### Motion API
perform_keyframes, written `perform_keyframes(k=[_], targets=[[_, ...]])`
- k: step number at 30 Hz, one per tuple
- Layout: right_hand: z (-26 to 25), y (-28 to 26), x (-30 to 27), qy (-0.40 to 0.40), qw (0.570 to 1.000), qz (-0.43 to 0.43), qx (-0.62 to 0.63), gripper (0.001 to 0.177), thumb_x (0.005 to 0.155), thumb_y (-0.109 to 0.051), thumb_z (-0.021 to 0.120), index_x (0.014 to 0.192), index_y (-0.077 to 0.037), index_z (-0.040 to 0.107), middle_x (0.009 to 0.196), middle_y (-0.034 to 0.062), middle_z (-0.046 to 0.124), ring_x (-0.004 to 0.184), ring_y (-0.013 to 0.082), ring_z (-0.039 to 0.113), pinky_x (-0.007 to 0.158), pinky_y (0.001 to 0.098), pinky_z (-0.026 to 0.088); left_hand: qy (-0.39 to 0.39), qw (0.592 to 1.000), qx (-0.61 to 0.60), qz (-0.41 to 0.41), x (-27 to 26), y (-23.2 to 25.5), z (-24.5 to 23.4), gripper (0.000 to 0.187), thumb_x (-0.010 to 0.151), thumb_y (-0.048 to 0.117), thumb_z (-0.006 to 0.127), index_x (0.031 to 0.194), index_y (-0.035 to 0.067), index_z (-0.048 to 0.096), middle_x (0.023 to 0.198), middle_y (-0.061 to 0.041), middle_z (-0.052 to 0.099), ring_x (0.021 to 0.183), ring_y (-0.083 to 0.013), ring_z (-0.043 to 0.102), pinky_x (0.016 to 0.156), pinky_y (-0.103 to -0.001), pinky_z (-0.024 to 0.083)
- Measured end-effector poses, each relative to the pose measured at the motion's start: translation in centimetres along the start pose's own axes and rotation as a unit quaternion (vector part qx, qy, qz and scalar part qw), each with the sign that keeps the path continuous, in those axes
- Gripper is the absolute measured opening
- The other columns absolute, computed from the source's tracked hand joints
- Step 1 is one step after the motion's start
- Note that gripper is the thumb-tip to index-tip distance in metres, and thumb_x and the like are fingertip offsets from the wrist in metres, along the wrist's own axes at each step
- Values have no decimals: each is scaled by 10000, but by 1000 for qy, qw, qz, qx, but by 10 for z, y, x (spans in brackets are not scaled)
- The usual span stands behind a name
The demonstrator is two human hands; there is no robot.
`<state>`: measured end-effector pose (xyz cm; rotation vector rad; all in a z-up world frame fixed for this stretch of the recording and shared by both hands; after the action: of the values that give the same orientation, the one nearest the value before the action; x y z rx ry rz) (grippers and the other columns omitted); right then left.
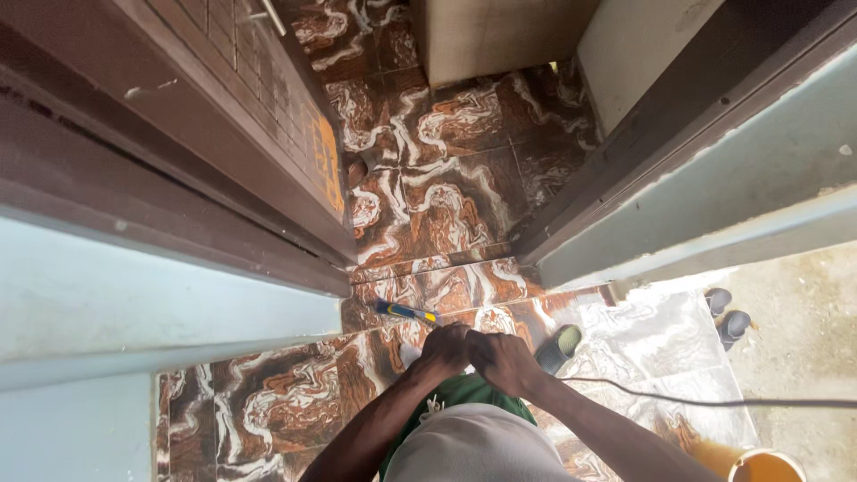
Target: The person sweeps the tiled floor near a doorway and hallway using a broom.
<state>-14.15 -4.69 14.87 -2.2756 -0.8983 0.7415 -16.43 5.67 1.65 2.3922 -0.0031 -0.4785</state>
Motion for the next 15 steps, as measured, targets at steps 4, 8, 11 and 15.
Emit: perform_keyframes(k=[4, 8, 11, 15], targets=[[-7, -8, 3, 30, 996, -57, -57, 223, 906, -229, 538, 1050, -101, 650, 898, 191, 718, 771, 433, 675, 695, 548, 512, -2, 1000, 12, -13, 9, -4, 6, 341, 933, 334, 512, 974, 42, 684, 1009, -211, 726, 1010, -376, 698, 868, -494, 539], [-13, 7, -14, 55, 996, 63, 5, 263, 883, -277, 537, 1041, -134, 690, 842, 182, 739, 811, 426, 691, 747, 549, 510, 38, 998, 2, 41, 13, 17, 10, 354, 942, 346, 535, 964, 24, 681, 980, -222, 721, 980, -404, 692, 842, -522, 526], [-6, 6, -23, 41, 993, 110, -16, 282, 933, -304, 490, 1034, -137, 694, 818, 208, 726, 819, 435, 686, 792, 548, 510, -19, 998, 5, 62, 7, 24, 15, 383, 911, 395, 551, 933, 40, 694, 982, -213, 728, 986, -394, 705, 836, -503, 548], [-9, -17, -24, 136, 987, 85, 10, 297, 866, -307, 514, 1021, -119, 684, 788, 199, 724, 769, 446, 683, 719, 571, 503, 40, 992, -20, 115, 2, 26, 0, 331, 880, 351, 573, 901, 44, 696, 971, -212, 726, 964, -411, 697, 840, -516, 540]])
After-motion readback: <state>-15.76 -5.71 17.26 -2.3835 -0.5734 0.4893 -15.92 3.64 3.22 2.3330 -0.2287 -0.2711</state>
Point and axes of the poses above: each hand's wrist, its own x-axis towards the middle knuckle, its own z-axis out of the palm, y = z × x, the point moved 7 cm from there along x, towards the middle knuckle
